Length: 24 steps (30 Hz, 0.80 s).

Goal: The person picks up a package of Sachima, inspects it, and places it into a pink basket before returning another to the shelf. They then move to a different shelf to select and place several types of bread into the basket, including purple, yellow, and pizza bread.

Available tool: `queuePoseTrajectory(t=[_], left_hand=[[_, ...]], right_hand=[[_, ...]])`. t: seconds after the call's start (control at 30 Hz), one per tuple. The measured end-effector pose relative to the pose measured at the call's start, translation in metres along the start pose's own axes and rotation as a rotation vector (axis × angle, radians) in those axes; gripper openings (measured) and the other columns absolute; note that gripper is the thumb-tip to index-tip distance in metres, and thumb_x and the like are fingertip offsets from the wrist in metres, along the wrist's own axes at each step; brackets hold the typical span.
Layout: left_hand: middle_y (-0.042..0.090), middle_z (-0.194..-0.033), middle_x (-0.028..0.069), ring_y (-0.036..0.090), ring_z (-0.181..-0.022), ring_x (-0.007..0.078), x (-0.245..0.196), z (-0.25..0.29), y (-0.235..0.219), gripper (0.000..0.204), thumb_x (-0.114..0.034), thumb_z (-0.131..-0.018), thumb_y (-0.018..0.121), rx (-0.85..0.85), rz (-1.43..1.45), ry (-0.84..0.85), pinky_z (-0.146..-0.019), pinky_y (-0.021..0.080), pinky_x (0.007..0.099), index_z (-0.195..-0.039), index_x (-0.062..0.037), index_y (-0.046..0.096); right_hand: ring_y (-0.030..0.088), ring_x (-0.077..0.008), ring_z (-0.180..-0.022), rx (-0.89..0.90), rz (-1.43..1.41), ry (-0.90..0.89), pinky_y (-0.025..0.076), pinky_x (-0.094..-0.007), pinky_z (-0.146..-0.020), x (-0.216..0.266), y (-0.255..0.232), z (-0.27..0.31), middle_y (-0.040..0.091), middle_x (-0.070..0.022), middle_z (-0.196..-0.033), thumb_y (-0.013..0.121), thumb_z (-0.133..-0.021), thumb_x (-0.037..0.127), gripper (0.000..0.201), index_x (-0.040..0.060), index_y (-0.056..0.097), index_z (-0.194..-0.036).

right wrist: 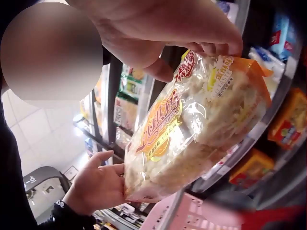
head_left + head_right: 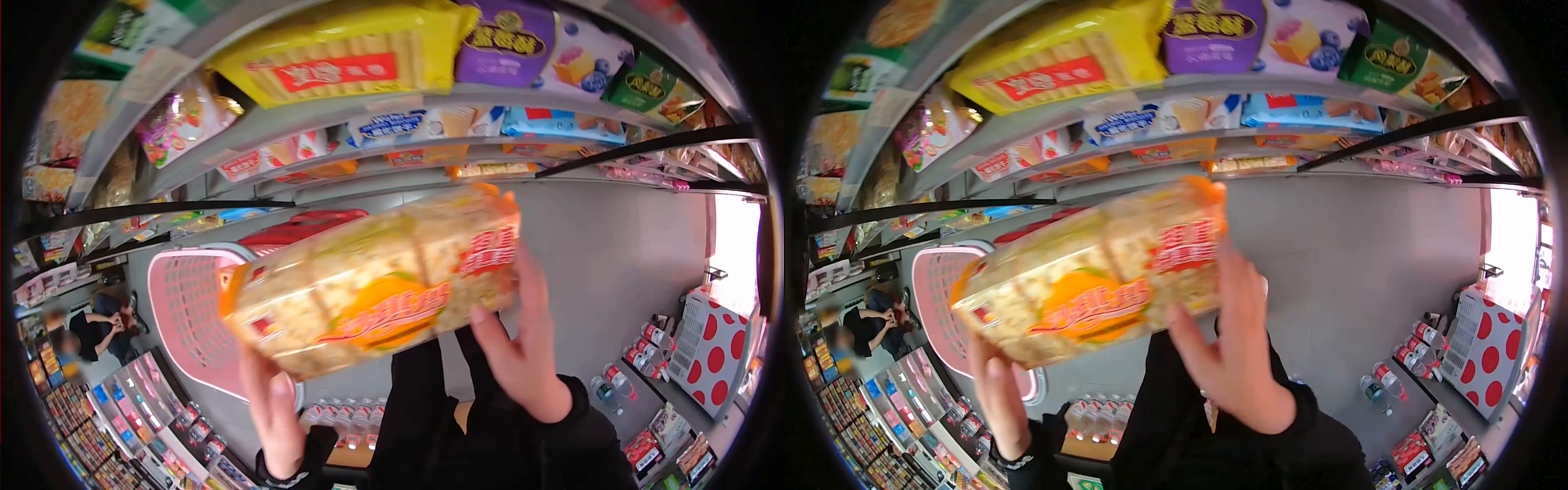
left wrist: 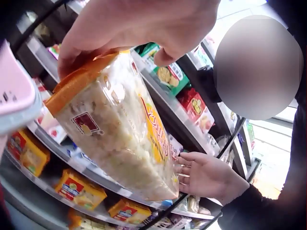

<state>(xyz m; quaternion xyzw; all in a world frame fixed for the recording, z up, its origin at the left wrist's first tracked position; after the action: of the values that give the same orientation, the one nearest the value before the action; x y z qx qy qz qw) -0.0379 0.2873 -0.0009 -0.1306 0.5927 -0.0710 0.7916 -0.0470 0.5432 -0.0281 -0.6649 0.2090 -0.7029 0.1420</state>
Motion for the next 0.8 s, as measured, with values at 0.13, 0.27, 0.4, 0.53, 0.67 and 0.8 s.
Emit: queuePoseTrajectory(t=[0.13,0.27,0.4,0.53,0.67,0.8], left_hand=[[0.038,-0.125,0.0112,0.036,-0.115,0.0168,0.055,-0.018,0.083,0.054,-0.010,-0.085,0.042,0.147,-0.004,-0.189,-0.096,0.026,0.0278,-0.133,0.0021,0.020],[0.044,-0.118,0.0086,0.042,-0.106,0.0138,0.149,-0.037,0.140,0.050,-0.007,-0.083,0.040,0.128,0.128,-0.281,-0.090,0.033,0.0251,-0.130,0.0013,0.027],[0.047,-0.111,0.0052,0.045,-0.098,0.0116,0.250,-0.059,0.168,0.049,-0.004,-0.079,0.042,0.153,0.062,-0.425,-0.085,0.036,0.0247,-0.127,-0.0010,0.035],[0.055,-0.093,0.0060,0.053,-0.076,0.0104,0.347,-0.092,0.172,0.032,-0.004,-0.077,0.044,0.185,-0.060,-0.555,-0.065,0.044,0.0225,-0.109,0.0007,0.047],[0.050,-0.062,-0.0014,0.041,-0.048,0.0046,0.407,-0.141,0.171,0.015,-0.002,-0.072,0.047,0.060,0.039,-0.588,-0.043,0.031,0.0212,-0.086,-0.0004,0.053],[0.054,-0.060,0.0025,0.050,-0.049,0.0085,0.417,-0.204,0.166,0.010,-0.005,-0.070,0.050,-0.011,-0.058,-0.507,-0.042,0.037,0.0221,-0.076,-0.0002,0.056]], right_hand=[[0.043,-0.0218,-0.111,-0.052,0.029,0.104,0.034,-0.0334,-0.094,-0.087,-0.015,0.022,0.041,-0.0136,-0.122,0.055,-0.078,0.002,0.059,-0.0009,0.026,-0.130],[0.044,-0.0335,-0.099,-0.077,0.075,0.275,0.034,-0.0400,-0.088,-0.180,0.005,0.040,0.046,-0.0181,-0.109,0.058,-0.075,0.007,0.057,-0.0041,0.031,-0.124],[0.045,-0.0357,-0.100,-0.029,0.166,0.330,0.033,-0.0417,-0.089,-0.262,0.057,0.048,0.048,-0.0189,-0.105,0.057,-0.074,0.011,0.057,-0.0048,0.031,-0.123],[0.048,-0.0354,-0.095,-0.004,0.249,0.402,0.034,-0.0416,-0.085,-0.326,0.115,0.030,0.051,-0.0199,-0.099,0.055,-0.072,0.012,0.052,-0.0049,0.037,-0.118],[0.049,-0.0344,-0.093,-0.013,0.245,0.424,0.035,-0.0407,-0.082,-0.370,0.170,-0.005,0.052,-0.0209,-0.098,0.055,-0.070,0.014,0.045,-0.0039,0.043,-0.109],[0.049,-0.0361,-0.098,0.000,0.207,0.453,0.034,-0.0416,-0.089,-0.390,0.212,-0.052,0.054,-0.0206,-0.103,0.054,-0.070,0.017,0.050,-0.0017,0.042,-0.115]])
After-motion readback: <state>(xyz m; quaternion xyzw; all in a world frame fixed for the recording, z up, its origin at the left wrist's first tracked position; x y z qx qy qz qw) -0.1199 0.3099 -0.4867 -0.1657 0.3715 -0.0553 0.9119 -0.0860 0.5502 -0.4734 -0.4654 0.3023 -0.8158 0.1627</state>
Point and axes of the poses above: each hand's wrist, its own z-axis away from the middle knuckle, its own y-axis out of the palm, x = y × z, the point moved 6 cm from there along -z, towards the middle knuckle
